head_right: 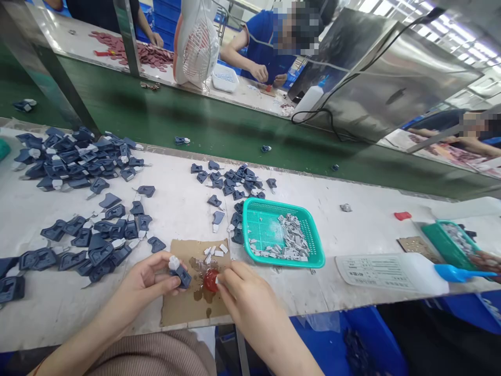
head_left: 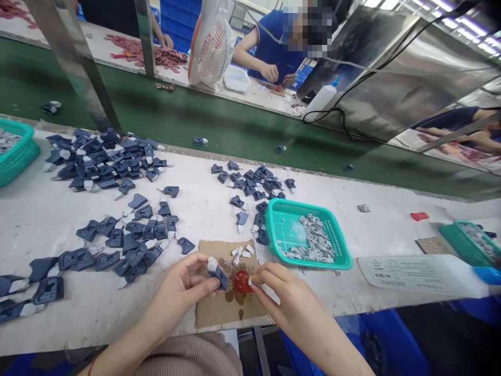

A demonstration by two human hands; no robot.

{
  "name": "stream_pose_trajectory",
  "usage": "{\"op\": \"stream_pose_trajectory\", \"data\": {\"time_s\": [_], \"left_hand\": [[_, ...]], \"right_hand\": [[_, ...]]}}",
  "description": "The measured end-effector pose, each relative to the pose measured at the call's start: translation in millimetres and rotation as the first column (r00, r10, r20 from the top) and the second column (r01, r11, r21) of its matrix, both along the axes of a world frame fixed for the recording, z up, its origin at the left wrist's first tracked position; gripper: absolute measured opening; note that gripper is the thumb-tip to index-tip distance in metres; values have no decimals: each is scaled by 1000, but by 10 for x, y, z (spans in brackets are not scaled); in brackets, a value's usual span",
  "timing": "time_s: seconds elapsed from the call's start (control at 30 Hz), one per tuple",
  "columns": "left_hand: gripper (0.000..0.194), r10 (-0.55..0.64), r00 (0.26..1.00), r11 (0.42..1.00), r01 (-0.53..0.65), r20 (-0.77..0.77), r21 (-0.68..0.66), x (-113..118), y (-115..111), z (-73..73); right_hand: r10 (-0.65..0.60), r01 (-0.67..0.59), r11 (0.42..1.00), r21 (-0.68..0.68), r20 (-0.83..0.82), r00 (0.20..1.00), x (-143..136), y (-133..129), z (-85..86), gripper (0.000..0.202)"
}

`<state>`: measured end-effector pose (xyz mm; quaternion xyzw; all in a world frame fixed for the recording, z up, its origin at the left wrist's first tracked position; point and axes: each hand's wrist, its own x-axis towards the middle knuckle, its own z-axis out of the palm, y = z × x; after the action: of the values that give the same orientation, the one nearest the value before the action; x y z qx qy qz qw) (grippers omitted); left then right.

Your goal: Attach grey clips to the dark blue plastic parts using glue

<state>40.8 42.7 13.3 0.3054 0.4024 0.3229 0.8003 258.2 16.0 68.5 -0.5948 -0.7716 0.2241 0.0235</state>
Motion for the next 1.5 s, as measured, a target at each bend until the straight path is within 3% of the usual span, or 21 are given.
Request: {"op": "stream_pose_trajectory", "data": {"time_s": [0.3,0.4,0.5,0.6,0.8,1.23,1.37,1.5], "left_hand": [[16,-2,1000,997,2,-2,77,28,-27,-55],[16,19,1000,996,-21,18,85,56,-15,-55],[16,46,998,995,-50,43,92,75,-13,-35],[14,63,996,992,-69,62,106,92,-24,-5],[16,84,994,991,-91,76,101,110,-39,34],[11,119,992,984,-125,48,130,74,-38,46],[13,108,990,989,-116,85,96,62,-21,60],[14,122,990,983,-131,72,130,52,10,105]], "right_hand": [[-23,23,999,-28,0,1000,-29,5,30,19],[-81,77,996,-34,-166,983,-32,25,92,15],[-133,140,990,-11,-384,914,-83,62,173,10],[-154,159,987,-32,-490,858,-182,100,231,10],[-133,132,990,-39,-528,839,-329,154,240,11],[-156,135,988,-80,-540,827,-356,174,214,12],[-258,174,965,-197,-585,769,-302,187,215,7],[-404,223,914,-340,-689,602,-323,198,150,28]]}}
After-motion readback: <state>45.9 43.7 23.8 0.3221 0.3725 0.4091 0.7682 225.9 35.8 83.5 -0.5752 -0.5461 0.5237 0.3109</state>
